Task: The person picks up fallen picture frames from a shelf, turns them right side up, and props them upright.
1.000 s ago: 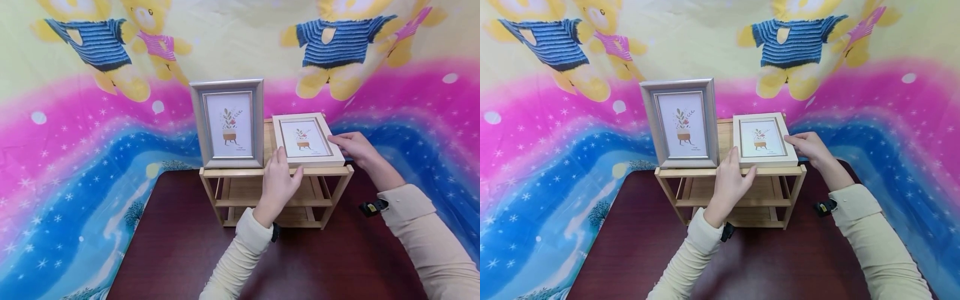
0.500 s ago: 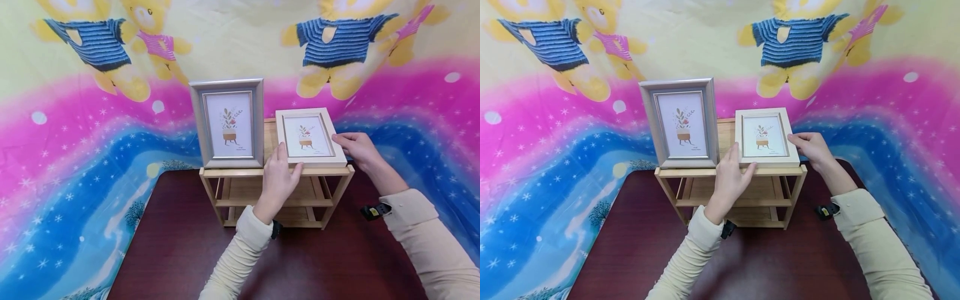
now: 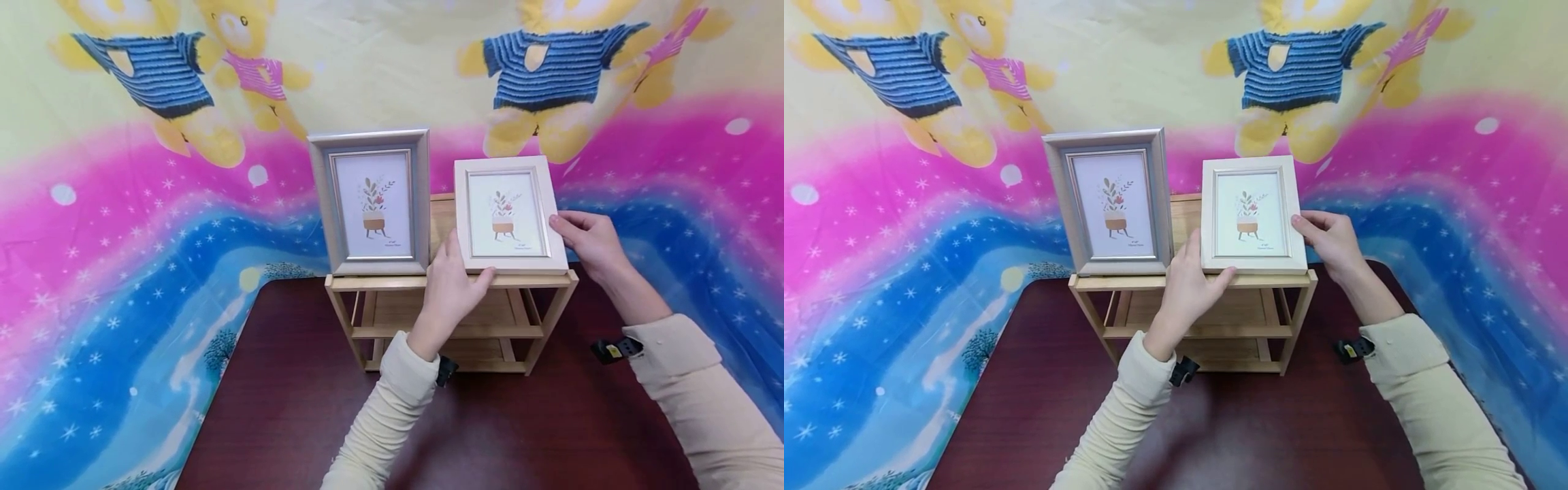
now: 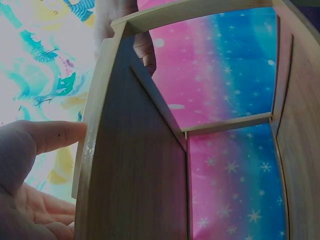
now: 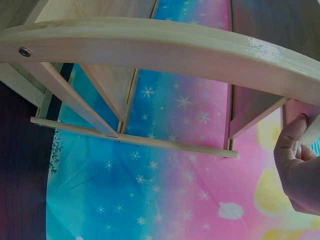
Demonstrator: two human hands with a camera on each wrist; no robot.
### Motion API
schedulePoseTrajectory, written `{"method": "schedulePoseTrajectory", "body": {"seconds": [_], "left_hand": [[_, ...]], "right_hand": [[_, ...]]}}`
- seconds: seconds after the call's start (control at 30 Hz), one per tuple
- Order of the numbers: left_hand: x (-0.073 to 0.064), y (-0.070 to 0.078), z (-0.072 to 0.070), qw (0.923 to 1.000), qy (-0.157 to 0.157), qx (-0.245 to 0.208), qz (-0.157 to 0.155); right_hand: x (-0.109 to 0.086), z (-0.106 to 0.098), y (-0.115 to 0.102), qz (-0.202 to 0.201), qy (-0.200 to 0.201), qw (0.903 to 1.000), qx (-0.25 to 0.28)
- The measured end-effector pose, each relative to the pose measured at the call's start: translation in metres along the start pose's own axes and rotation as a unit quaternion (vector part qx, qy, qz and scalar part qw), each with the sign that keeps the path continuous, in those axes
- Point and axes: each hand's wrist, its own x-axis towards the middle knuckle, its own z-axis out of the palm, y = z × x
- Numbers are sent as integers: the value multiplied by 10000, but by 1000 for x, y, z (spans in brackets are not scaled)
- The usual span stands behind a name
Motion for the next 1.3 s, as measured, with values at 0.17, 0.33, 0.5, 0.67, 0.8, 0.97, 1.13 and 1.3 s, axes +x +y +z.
{"method": "schedulePoseTrajectory", "body": {"seconds": [0.17,0.33,0.5,0.67,0.8,0.97,1.13,1.3], "left_hand": [[3,4,-4,9995,-271,20,-184],[5,5,-5,9981,-427,271,-363],[7,4,-3,9985,-319,329,-288],[10,2,0,9997,-37,153,-160],[11,1,3,9997,93,137,-193],[13,1,5,9994,160,175,-252],[13,0,8,9990,400,165,-137],[13,-1,11,9976,641,244,43]], "right_hand": [[-3,-1,-1,-324,156,9994,-22],[-3,0,-4,-683,231,9969,314],[-3,-1,-6,-883,255,9939,611],[-2,-2,-9,-857,341,9951,364],[-1,-1,-12,-873,433,9950,225],[-2,-1,-14,-1002,432,9897,928],[-3,-1,-17,-1145,389,9835,1349],[-6,-2,-19,-1494,368,9780,1412]]}}
